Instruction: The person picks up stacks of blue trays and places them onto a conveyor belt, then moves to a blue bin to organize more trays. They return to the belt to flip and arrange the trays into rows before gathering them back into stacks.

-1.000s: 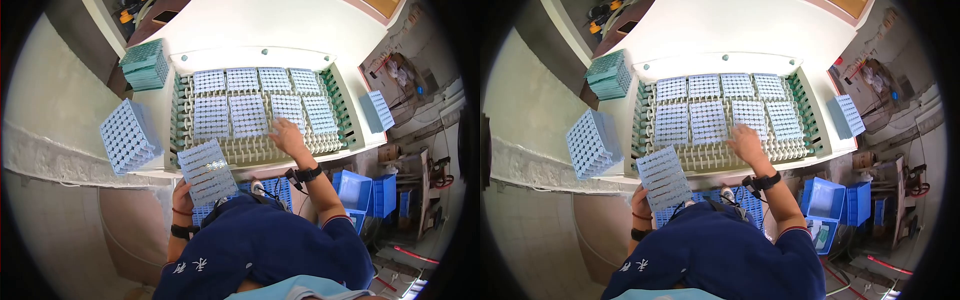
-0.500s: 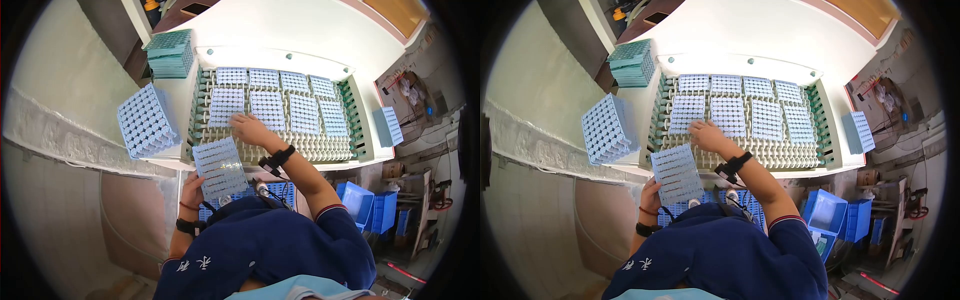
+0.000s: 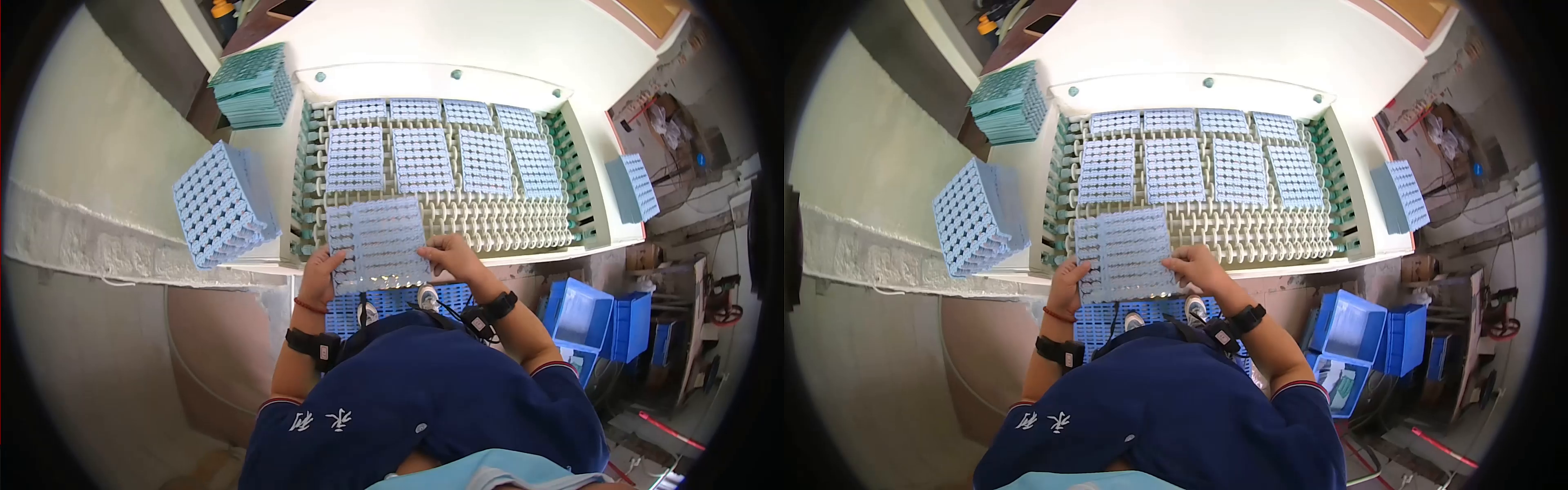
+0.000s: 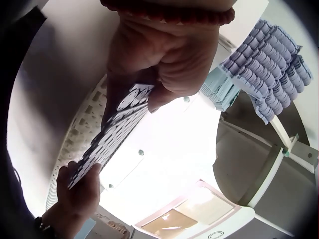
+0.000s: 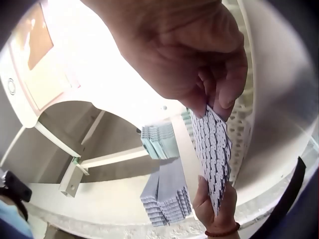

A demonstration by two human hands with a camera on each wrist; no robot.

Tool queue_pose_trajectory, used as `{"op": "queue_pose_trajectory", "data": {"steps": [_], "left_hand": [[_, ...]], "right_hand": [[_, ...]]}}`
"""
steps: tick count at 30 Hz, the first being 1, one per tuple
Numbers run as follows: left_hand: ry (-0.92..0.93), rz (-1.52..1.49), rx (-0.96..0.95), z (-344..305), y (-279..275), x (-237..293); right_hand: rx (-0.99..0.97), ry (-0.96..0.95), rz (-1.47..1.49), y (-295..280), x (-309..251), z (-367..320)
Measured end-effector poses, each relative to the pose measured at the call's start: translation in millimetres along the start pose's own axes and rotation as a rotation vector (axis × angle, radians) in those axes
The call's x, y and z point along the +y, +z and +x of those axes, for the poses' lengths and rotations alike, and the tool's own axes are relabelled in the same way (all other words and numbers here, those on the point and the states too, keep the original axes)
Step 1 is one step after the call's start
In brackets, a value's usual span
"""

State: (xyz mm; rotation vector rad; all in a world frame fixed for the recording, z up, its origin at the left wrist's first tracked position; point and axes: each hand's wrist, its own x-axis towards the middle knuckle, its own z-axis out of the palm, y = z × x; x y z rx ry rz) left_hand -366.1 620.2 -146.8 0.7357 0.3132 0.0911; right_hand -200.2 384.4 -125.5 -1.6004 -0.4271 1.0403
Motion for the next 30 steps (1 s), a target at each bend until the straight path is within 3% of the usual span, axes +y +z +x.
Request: {"op": "queue_pose_trajectory", "data": {"steps": [2,4,5,6,8,10,12,13,15,16,18,19,21,22,24,25,30], "left_hand": [[0.006,0.050,0.054,10.0,-4.6,7.0],[0.211,0.740,0.219,22.0,-17.0,11.7],[0.210,1.000,0.293,20.9,-11.9,19.2],[0.210,1.001,0.292,16.5,3.9,23.7],[0.449,1.846,0.559,10.8,27.6,21.9],[0.457,1.797,0.522,11.5,27.4,17.7],[0.499,2.025,0.296,8.1,30.3,13.2],[0.503,2.022,0.290,6.7,29.3,9.1],[0.543,2.071,0.326,7.7,29.0,3.9],[0.545,2.071,0.318,10.4,32.7,3.9],[0.654,2.081,0.115,14.3,45.9,4.0],[0.654,2.081,0.112,17.9,54.4,1.7],[0.663,2.042,-0.312,27.3,74.1,-6.5],[0.669,2.042,-0.313,29.9,80.9,-12.0],[0.601,2.037,-0.568,34.8,88.9,-22.4],[0.519,2.087,-0.613,38.1,86.6,-28.6],[0.485,2.154,-0.612,40.0,96.1,-36.4]], "right_hand": [[0.141,0.059,-0.103,-17.8,3.3,-5.4],[0.188,0.053,-0.167,-32.4,-4.0,-16.5],[0.220,0.051,-0.229,-42.8,-2.8,-21.0],[0.251,0.050,-0.293,-53.8,-2.0,-25.8],[0.339,-0.006,-0.337,-76.7,-6.5,-42.1],[0.391,0.021,-0.373,-105.1,-0.7,-56.0],[0.464,0.070,-0.526,-127.2,1.2,-67.6],[0.470,0.072,-0.527,-131.2,3.9,-72.5],[0.736,-0.099,-0.938,-134.7,8.1,-79.7],[0.742,-0.095,-0.936,-133.1,7.5,-79.5],[0.734,-0.240,-0.987,-119.3,4.1,-74.0],[0.653,-0.373,-1.037,-112.1,1.9,-70.5],[0.558,-0.463,-1.116,-93.7,-4.1,-61.2],[0.456,-0.551,-1.193,-86.9,-6.3,-58.2],[0.417,-0.529,-1.233,-79.3,-1.1,-54.3],[0.372,-0.503,-1.271,-77.9,1.9,-53.2],[0.381,-0.463,-1.289,-79.9,8.1,-53.3]]}}
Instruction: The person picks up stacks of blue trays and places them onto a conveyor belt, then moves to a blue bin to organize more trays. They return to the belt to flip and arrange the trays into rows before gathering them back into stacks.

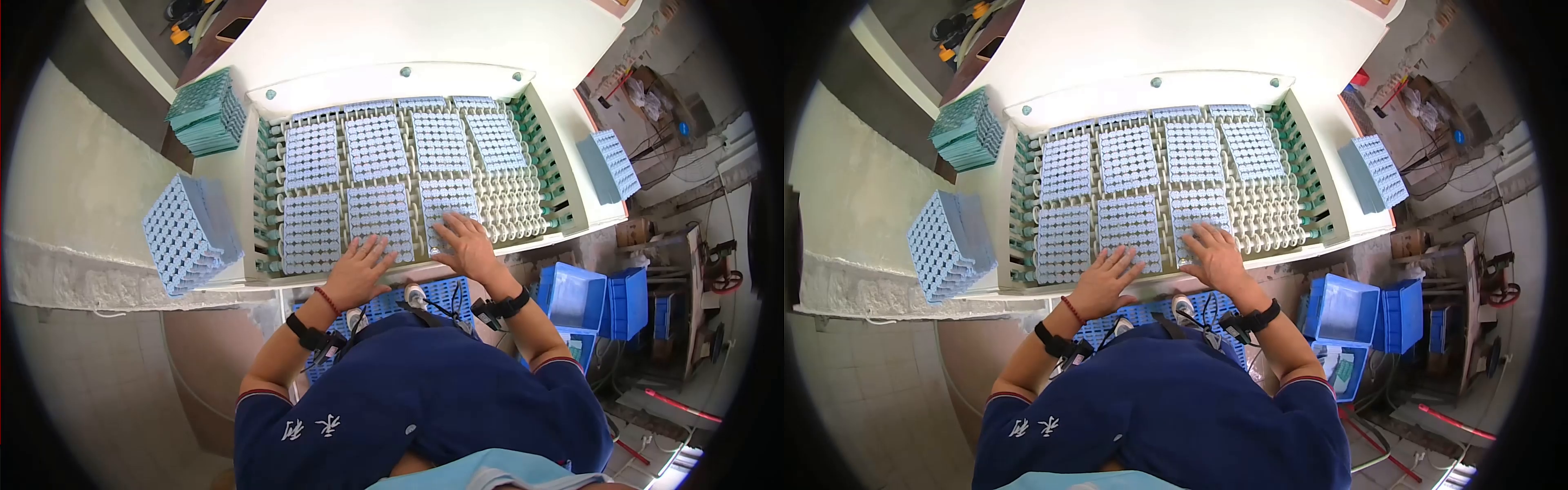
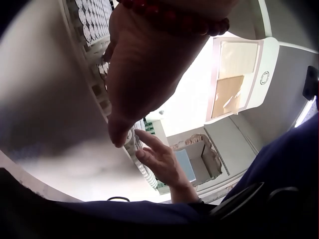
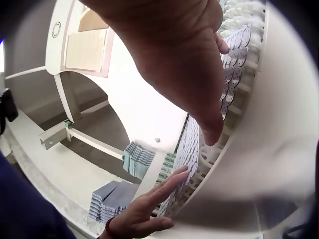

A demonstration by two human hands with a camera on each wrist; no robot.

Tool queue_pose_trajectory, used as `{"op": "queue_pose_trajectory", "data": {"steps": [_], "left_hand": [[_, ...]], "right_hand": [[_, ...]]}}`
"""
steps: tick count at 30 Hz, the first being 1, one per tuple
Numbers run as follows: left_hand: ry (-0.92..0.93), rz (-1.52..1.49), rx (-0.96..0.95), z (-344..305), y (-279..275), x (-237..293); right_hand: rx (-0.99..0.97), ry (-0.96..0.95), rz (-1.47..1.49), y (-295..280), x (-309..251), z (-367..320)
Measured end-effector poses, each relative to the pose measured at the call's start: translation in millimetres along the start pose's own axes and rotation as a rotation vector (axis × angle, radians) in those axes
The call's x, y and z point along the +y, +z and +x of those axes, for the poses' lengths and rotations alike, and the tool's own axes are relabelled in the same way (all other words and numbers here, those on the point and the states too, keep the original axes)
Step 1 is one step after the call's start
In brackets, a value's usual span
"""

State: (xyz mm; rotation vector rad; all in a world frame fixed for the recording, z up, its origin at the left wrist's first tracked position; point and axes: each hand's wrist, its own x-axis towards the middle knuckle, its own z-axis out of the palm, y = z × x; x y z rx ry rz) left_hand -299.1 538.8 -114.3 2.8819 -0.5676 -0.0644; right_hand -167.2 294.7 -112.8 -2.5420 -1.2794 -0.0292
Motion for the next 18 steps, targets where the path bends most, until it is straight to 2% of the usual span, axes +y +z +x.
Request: {"op": "queue_pose_trajectory", "data": {"steps": [5,7,8,10,11,12,14,16,18], "left_hand": [[-0.052,-0.044,-0.008,5.0,-10.5,-1.5],[-0.033,-0.191,0.191,-1.0,-22.1,-0.4],[-0.095,-0.173,0.202,-7.9,-30.5,0.4],[-0.116,-0.391,0.412,-25.3,-53.7,3.6],[-0.128,-0.296,0.562,-36.7,-67.7,5.1],[-0.153,-0.278,0.571,-51.9,-74.8,6.3],[-0.553,-0.274,0.854,-89.4,-85.0,8.1],[-0.636,-0.260,1.352,-116.1,-94.5,2.8],[-0.898,-0.539,1.506,-142.8,-109.2,0.1]], "right_hand": [[-0.022,-0.018,0.007,-6.9,-2.1,8.7],[0.037,0.033,0.130,-10.3,-5.6,11.7],[0.027,-0.027,0.152,-14.9,-10.8,15.5],[0.029,-0.004,0.293,-30.2,-25.5,25.2],[0.021,-0.042,0.308,-36.3,-35.6,33.8],[0.002,-0.076,0.368,-42.9,-44.2,40.6],[-0.017,-0.119,0.429,-51.9,-58.9,51.5],[-0.080,-0.255,0.562,-58.6,-78.2,71.9],[-0.105,-0.295,0.595,-64.8,-102.3,94.6]]}}
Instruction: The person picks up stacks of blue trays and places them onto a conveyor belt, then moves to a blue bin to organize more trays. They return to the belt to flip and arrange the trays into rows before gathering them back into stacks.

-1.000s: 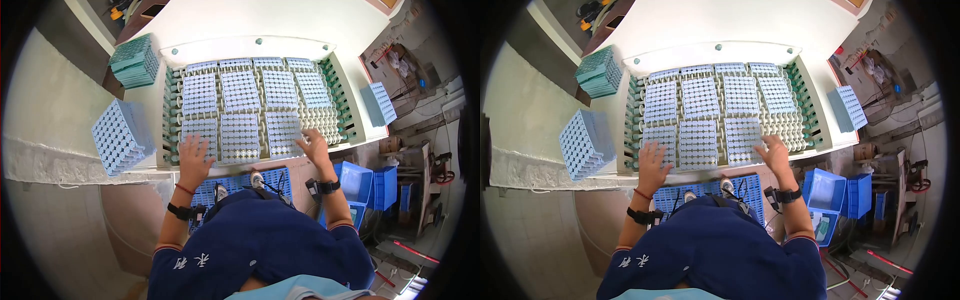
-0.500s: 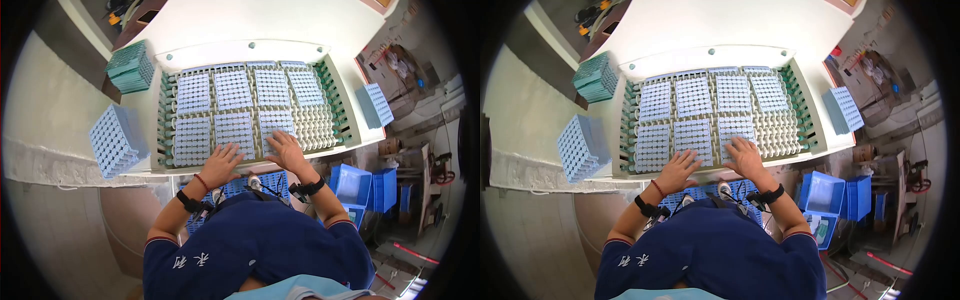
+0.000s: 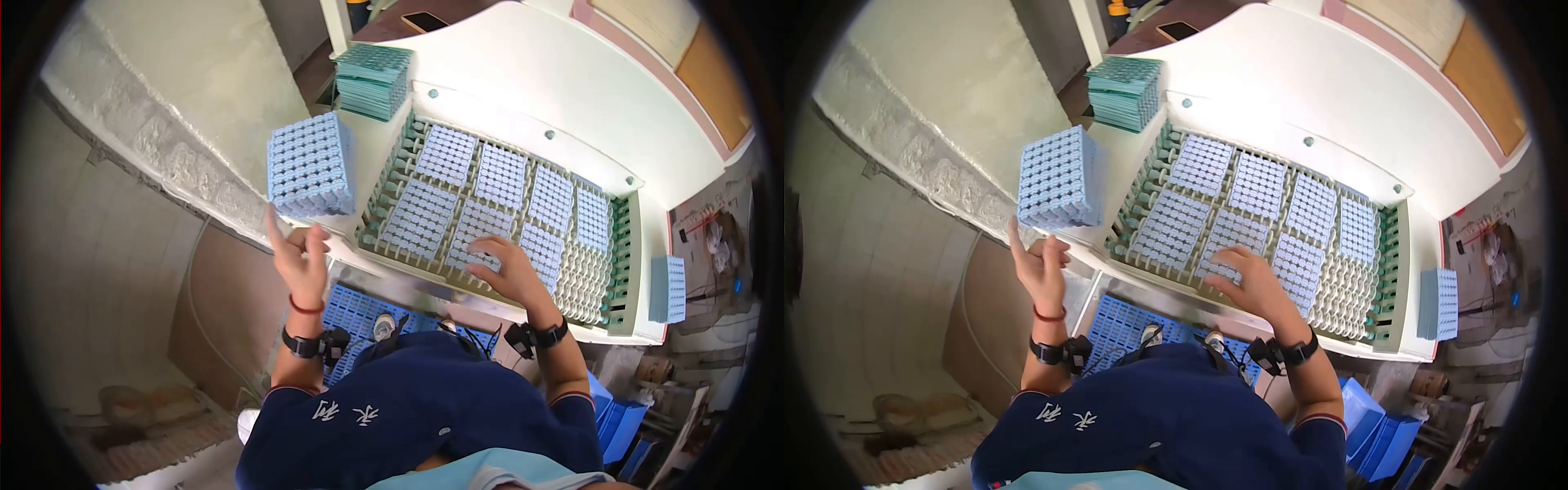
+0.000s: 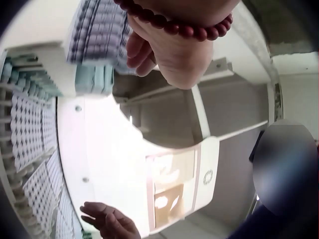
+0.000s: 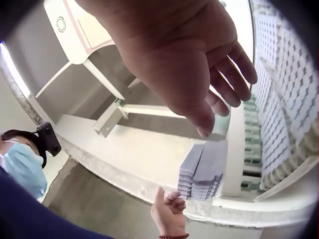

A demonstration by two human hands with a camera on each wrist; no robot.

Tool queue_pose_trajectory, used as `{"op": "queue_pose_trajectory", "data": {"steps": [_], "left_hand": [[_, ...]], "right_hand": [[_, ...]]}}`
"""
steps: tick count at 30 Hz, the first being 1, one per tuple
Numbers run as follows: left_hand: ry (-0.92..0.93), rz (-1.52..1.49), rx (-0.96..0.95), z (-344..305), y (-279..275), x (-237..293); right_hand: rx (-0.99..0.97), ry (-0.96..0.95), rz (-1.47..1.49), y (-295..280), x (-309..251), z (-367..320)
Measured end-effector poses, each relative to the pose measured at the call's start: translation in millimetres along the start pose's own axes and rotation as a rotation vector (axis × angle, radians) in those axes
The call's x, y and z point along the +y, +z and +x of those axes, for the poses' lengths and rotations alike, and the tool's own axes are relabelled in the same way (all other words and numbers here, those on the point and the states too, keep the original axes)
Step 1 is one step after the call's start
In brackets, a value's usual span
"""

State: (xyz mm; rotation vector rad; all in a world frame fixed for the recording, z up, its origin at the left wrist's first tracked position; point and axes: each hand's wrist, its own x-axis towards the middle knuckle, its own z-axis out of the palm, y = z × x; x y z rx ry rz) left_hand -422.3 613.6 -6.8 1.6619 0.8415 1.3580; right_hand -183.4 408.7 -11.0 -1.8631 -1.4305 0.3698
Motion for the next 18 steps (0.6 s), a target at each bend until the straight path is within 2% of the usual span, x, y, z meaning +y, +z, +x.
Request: {"op": "queue_pose_trajectory", "data": {"steps": [1,3,4,5,6,8,10,14,16,17,18], "left_hand": [[0.004,-0.002,0.020,7.0,-9.5,-1.7],[-0.178,-0.042,-0.003,21.0,-23.8,-5.2],[-0.168,-0.049,0.019,22.9,-27.4,-7.0],[-0.201,-0.030,-0.050,25.1,-28.7,-9.6],[-0.232,-0.010,-0.121,28.2,-28.6,-11.1],[-0.180,0.045,-0.093,25.0,-25.0,-9.7],[-0.154,0.097,-0.140,22.1,-25.1,-9.4],[-0.109,0.116,-0.268,13.1,-25.6,-7.2],[-0.084,0.100,-0.325,9.5,-26.1,-9.6],[-0.048,0.081,-0.388,7.7,-27.4,-12.6],[-0.010,0.064,-0.457,5.5,-28.0,-14.8]], "right_hand": [[-0.075,-0.043,0.072,2.0,-7.5,16.9],[-0.159,-0.113,0.132,10.7,-24.4,52.7],[-0.155,-0.099,0.237,19.3,-30.7,70.4],[-0.151,-0.084,0.342,27.7,-36.8,89.4],[-0.146,-0.094,0.324,36.4,-40.8,110.9],[-0.141,-0.119,0.298,47.3,-58.9,150.7],[-0.242,0.211,0.366,56.2,-81.0,182.8],[-0.346,0.321,0.222,75.0,-82.2,215.8],[-0.235,0.295,0.559,80.8,-74.3,212.0],[-0.228,0.304,0.550,78.7,-70.3,207.6],[-0.246,0.345,0.697,74.1,-67.0,200.7]]}}
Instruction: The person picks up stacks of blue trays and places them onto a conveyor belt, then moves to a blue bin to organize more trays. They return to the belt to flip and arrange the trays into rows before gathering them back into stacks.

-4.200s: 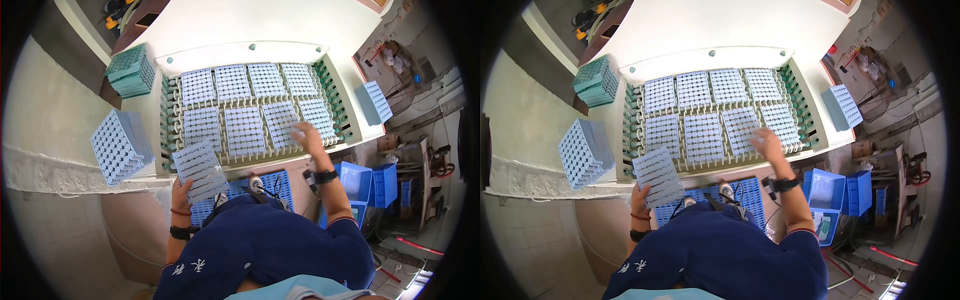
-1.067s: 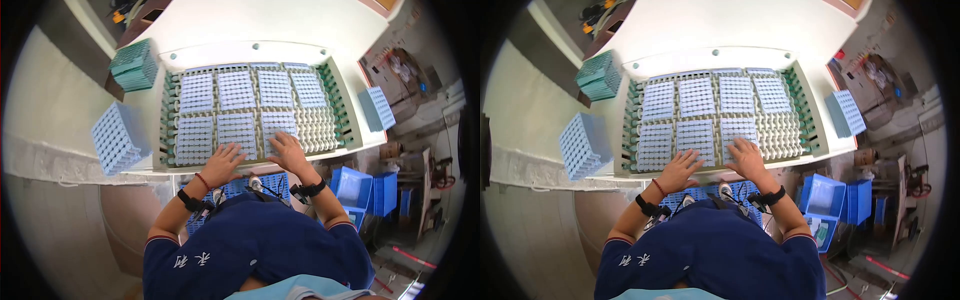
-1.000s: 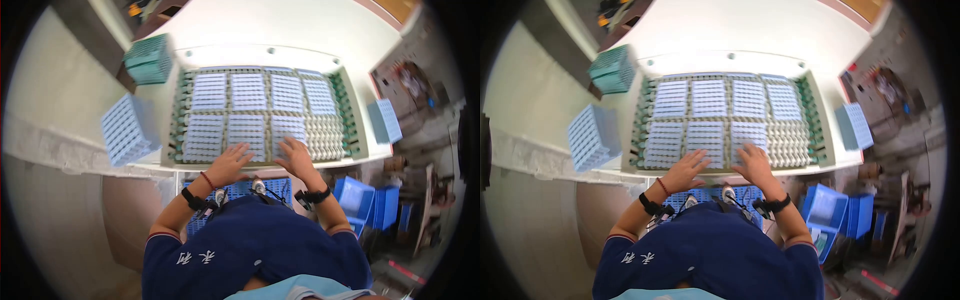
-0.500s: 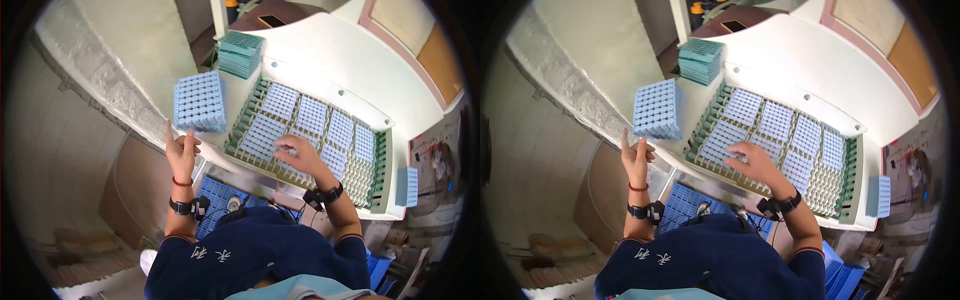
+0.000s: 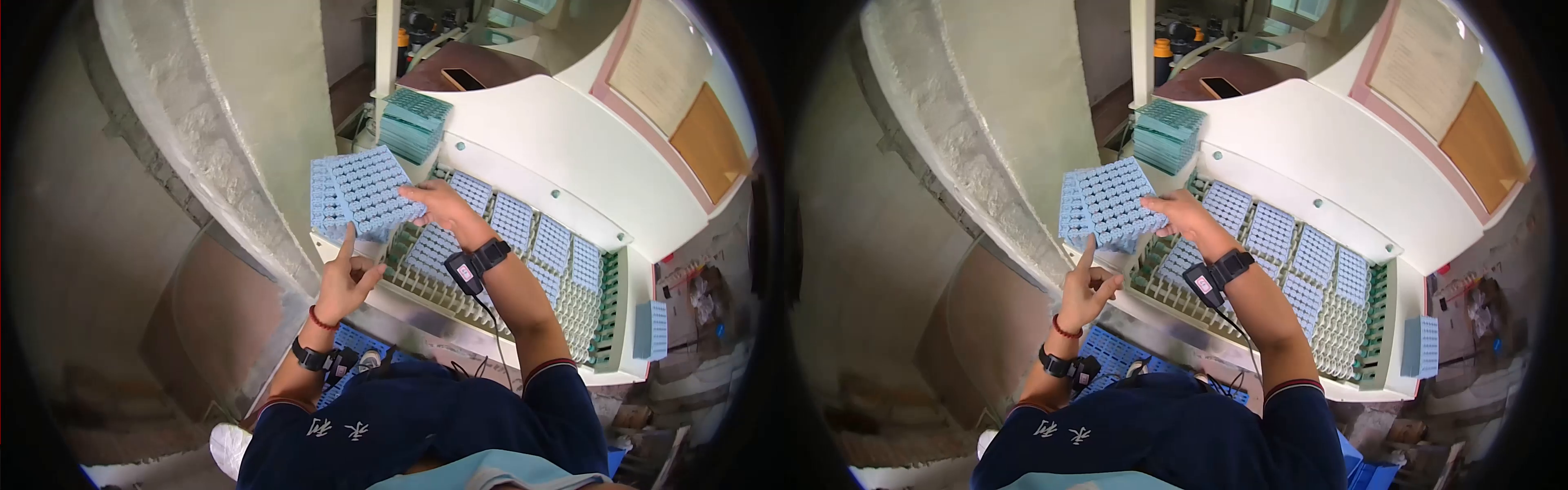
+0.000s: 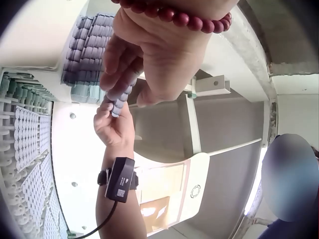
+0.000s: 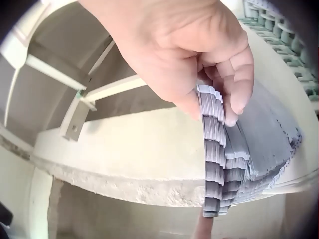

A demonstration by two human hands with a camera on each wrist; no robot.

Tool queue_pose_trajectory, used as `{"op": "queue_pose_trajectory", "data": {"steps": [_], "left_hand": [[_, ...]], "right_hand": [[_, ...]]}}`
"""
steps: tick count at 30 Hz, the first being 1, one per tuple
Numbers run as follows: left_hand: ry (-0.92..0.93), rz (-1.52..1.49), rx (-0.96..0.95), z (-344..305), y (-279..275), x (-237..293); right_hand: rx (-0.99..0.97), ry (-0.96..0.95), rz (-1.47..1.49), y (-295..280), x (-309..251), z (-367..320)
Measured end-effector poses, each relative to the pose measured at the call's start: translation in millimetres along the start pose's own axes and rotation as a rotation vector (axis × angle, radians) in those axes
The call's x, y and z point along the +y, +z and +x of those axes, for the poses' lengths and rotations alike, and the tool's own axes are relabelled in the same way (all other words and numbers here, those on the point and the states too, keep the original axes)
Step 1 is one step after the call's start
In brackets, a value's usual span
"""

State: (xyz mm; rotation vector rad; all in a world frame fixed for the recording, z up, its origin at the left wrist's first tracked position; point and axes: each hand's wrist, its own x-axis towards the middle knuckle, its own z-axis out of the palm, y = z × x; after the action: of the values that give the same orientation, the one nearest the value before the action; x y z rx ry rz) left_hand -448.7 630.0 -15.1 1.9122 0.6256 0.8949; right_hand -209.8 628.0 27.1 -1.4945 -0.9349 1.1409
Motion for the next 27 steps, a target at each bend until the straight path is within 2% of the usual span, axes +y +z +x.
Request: {"op": "queue_pose_trajectory", "data": {"steps": [1,2,4,6,8,12,14,15,18,19,21,22,24,27], "left_hand": [[0.019,-0.051,-0.045,-3.0,0.3,4.1],[0.029,-0.058,-0.068,-6.5,1.9,2.4],[-0.016,-0.347,-0.058,-13.8,7.3,-3.0],[-0.077,-0.562,-0.024,-18.7,14.4,-19.7],[-0.210,-0.850,-0.142,-16.6,27.7,-38.7],[-0.389,-1.336,-0.538,-10.5,86.8,-19.1],[-0.445,-1.409,-0.645,-7.4,120.5,-18.3],[-0.469,-1.466,-0.705,-5.6,132.9,-6.4],[-0.499,-1.347,-0.690,-3.3,165.8,-22.1],[-0.519,-1.336,-0.735,-3.0,173.9,-27.6],[-0.644,-1.302,-0.701,-5.1,183.3,-36.6],[-0.657,-1.293,-0.715,-6.6,187.7,-37.6],[-0.651,-1.259,-0.706,-7.5,195.6,-37.7],[-0.632,-1.229,-0.692,-9.3,201.3,-36.3]], "right_hand": [[-0.026,0.026,0.154,-6.0,4.1,-8.9],[0.000,0.024,0.161,-12.8,11.8,-19.5],[0.002,-0.038,0.274,-29.9,34.2,-45.0],[0.121,-0.058,0.324,-46.9,56.3,-78.1],[0.196,-0.037,0.404,-58.3,73.0,-116.8],[0.383,-0.030,0.419,-67.9,121.8,-174.3],[0.434,0.016,0.281,-65.7,137.5,-191.9],[0.513,0.004,0.305,-62.3,142.5,-200.2],[0.639,0.051,0.322,-56.7,150.6,-224.5],[0.605,0.049,0.319,-60.4,149.9,-233.0],[0.527,0.058,0.322,-68.4,150.5,-247.6],[0.540,0.061,0.336,-72.0,151.0,-255.2],[0.588,0.073,0.139,-77.6,148.1,-269.6],[0.619,0.117,0.014,-83.6,152.1,-281.2]]}}
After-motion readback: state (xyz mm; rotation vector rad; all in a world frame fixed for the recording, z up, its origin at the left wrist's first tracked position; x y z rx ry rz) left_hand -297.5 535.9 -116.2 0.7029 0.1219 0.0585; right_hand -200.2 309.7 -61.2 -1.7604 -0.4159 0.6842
